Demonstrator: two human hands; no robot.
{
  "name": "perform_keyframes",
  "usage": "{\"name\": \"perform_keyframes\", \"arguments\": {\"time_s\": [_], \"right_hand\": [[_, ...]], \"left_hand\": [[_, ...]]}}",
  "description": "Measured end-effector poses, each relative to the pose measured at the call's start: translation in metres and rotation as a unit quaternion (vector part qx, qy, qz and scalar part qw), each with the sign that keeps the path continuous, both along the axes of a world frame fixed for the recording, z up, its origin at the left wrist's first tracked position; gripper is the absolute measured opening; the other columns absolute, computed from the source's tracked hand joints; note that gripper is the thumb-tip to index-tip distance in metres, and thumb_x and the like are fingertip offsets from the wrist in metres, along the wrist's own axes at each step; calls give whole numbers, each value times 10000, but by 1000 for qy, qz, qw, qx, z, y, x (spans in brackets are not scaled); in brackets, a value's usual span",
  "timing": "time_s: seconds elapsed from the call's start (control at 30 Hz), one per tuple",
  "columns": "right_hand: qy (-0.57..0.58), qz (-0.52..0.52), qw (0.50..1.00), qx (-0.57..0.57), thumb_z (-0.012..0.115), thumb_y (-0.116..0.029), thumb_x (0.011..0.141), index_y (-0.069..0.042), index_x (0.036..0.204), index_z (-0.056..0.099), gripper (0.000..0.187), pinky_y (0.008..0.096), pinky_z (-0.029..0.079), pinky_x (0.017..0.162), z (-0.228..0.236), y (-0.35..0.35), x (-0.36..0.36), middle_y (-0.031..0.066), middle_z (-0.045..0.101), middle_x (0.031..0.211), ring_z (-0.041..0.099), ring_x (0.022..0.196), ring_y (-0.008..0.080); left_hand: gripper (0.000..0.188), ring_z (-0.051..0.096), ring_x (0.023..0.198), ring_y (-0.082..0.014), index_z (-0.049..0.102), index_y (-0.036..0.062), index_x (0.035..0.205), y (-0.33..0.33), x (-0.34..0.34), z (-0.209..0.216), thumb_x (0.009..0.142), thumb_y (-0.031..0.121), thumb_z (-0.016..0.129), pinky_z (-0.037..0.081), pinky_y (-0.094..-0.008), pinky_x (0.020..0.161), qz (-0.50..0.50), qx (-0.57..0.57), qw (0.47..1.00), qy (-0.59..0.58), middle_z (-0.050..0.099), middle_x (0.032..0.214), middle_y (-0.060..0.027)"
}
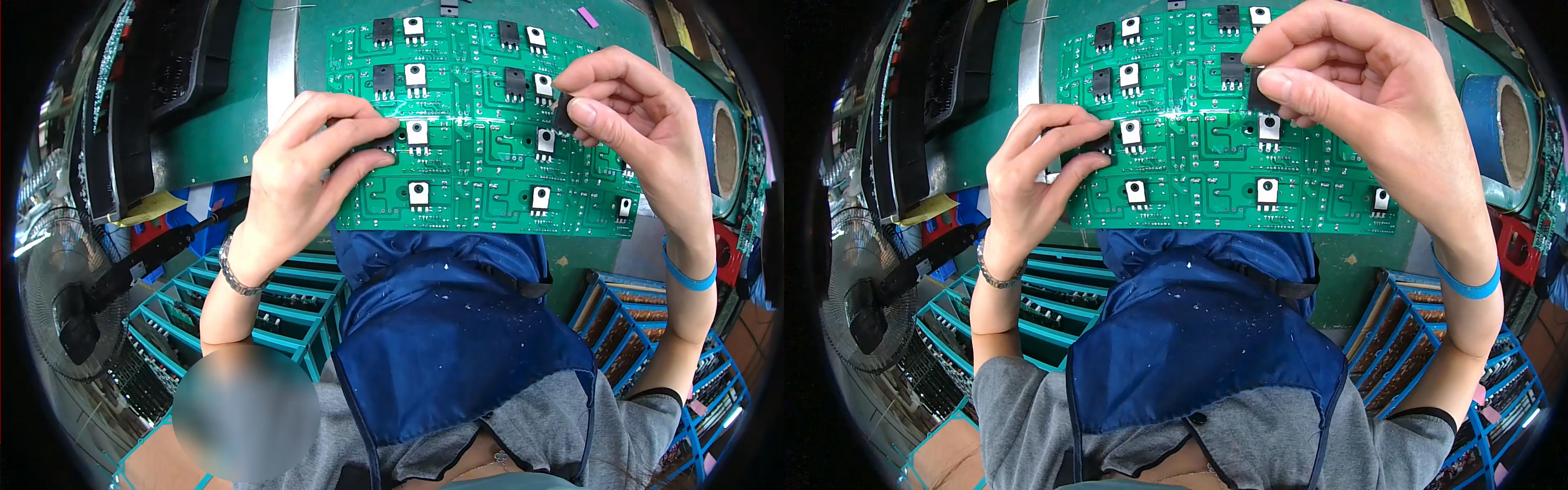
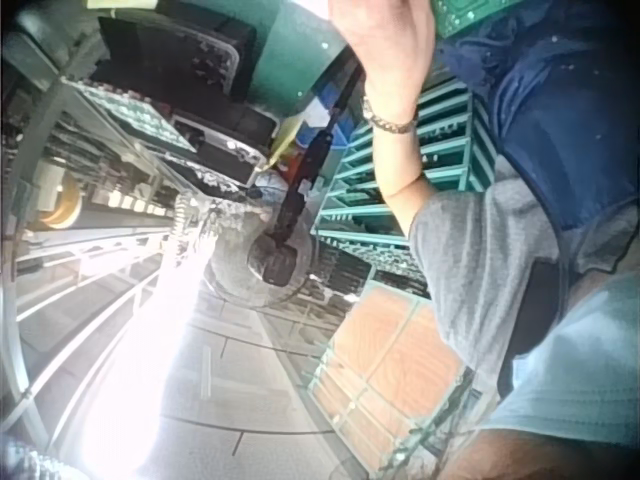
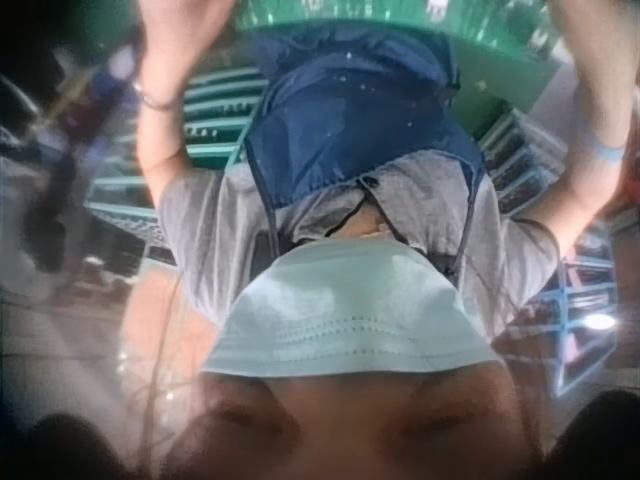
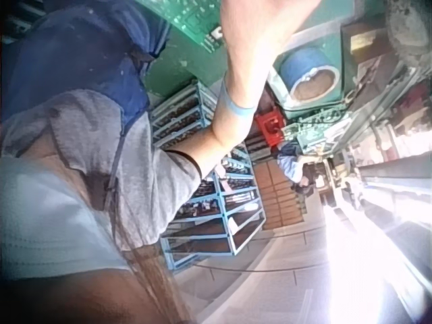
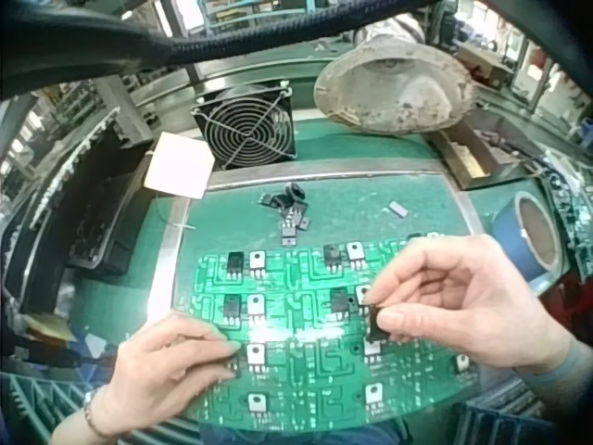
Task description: Manually place electronic components into a printed circuit board.
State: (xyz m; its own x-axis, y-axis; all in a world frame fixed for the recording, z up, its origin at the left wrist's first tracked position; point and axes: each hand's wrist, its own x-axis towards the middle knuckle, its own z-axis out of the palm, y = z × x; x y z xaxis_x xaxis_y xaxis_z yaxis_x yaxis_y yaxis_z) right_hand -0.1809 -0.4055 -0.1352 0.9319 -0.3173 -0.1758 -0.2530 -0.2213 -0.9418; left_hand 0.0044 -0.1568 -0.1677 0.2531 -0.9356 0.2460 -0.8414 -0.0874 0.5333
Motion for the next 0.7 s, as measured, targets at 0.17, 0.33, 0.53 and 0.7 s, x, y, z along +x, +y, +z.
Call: {"name": "perform_keyframes", "arguments": {"time_s": [0.17, 0.33, 0.53, 0.7], "right_hand": [[-1, 6, 1000, 9, 687, -121, 926, 6, 1100, 642, 220, 189, 485, 721, -3, 0, -1, -8, 632, 874, 581, 792, 42], [7, -1, 1000, 18, 689, -123, 924, 5, 1099, 644, 222, 192, 481, 716, -5, -1, -2, -10, 628, 867, 577, 790, 42], [-38, 17, 998, 42, 694, -126, 919, 6, 1099, 644, 229, 193, 477, 719, -8, 4, 4, -10, 626, 866, 574, 794, 42], [-29, 7, 998, 62, 695, -122, 919, 5, 1095, 645, 223, 197, 481, 711, -8, 9, 2, -7, 630, 867, 578, 784, 44]], "left_hand": [[281, 647, 931, -257, 720, 43, 986, -2, -2, 4, 715, 18, 790, 544, -336, 788, 29, -2, 998, 64, 668, 984, -85], [317, 656, 949, -224, 729, 32, 1013, -5, -6, 11, 706, -24, 786, 532, -312, 824, 22, 40, 999, 27, 668, 1020, -105], [317, 641, 943, -216, 730, 29, 994, -7, 0, 9, 688, -26, 793, 519, -315, 835, 26, 48, 994, 93, 654, 1010, -92], [313, 632, 979, -223, 720, 30, 998, -8, -4, 13, 696, -3, 797, 499, -314, 868, 44, 5, 994, 104, 642, 999, -90]]}}
